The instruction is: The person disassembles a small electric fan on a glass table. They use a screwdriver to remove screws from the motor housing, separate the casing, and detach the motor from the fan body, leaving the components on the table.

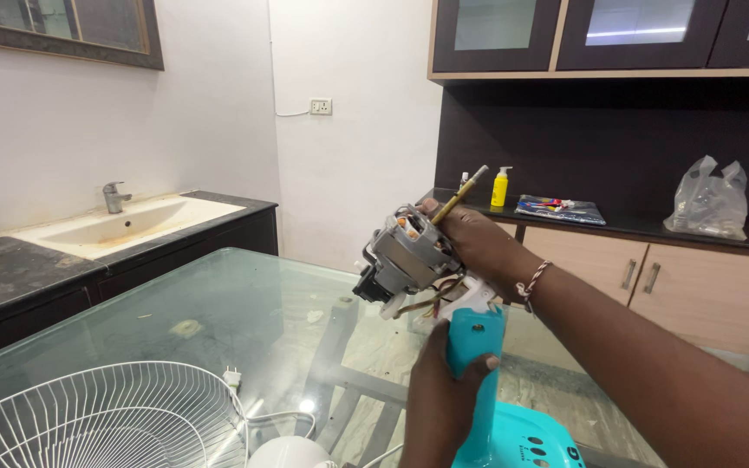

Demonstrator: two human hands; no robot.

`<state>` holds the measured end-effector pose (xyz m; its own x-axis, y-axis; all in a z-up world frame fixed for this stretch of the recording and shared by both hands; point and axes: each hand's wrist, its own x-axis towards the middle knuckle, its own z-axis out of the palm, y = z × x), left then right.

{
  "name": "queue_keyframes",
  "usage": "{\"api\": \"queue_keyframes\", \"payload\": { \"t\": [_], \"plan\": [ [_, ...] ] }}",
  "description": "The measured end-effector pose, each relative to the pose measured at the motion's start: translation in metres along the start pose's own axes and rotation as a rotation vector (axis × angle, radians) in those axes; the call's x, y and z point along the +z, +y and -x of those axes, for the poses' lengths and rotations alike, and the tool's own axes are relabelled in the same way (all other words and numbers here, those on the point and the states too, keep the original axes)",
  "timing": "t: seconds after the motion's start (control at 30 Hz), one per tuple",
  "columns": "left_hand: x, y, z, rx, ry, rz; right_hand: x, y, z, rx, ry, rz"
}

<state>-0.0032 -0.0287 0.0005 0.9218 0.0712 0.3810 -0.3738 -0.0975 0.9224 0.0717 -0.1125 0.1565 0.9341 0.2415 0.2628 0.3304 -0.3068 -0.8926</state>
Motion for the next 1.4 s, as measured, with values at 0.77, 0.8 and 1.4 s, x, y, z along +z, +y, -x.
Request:
{"api": "queue_keyframes", "payload": {
  "t": [0.77, 0.8, 1.4],
  "plan": [
    [-0.001, 0.005, 0.001, -0.028, 0.010, -0.044, 0.012, 0.118, 0.098, 0.114, 0.300, -0.207],
    [0.000, 0.005, 0.001, -0.029, 0.012, -0.055, 0.013, 0.122, 0.100, 0.164, 0.292, -0.241],
    [0.018, -0.019, 0.006, 0.294, 0.087, -0.111, -0.012, 0.141, 0.140, 0.287, 0.029, -0.138]
  ]
}}
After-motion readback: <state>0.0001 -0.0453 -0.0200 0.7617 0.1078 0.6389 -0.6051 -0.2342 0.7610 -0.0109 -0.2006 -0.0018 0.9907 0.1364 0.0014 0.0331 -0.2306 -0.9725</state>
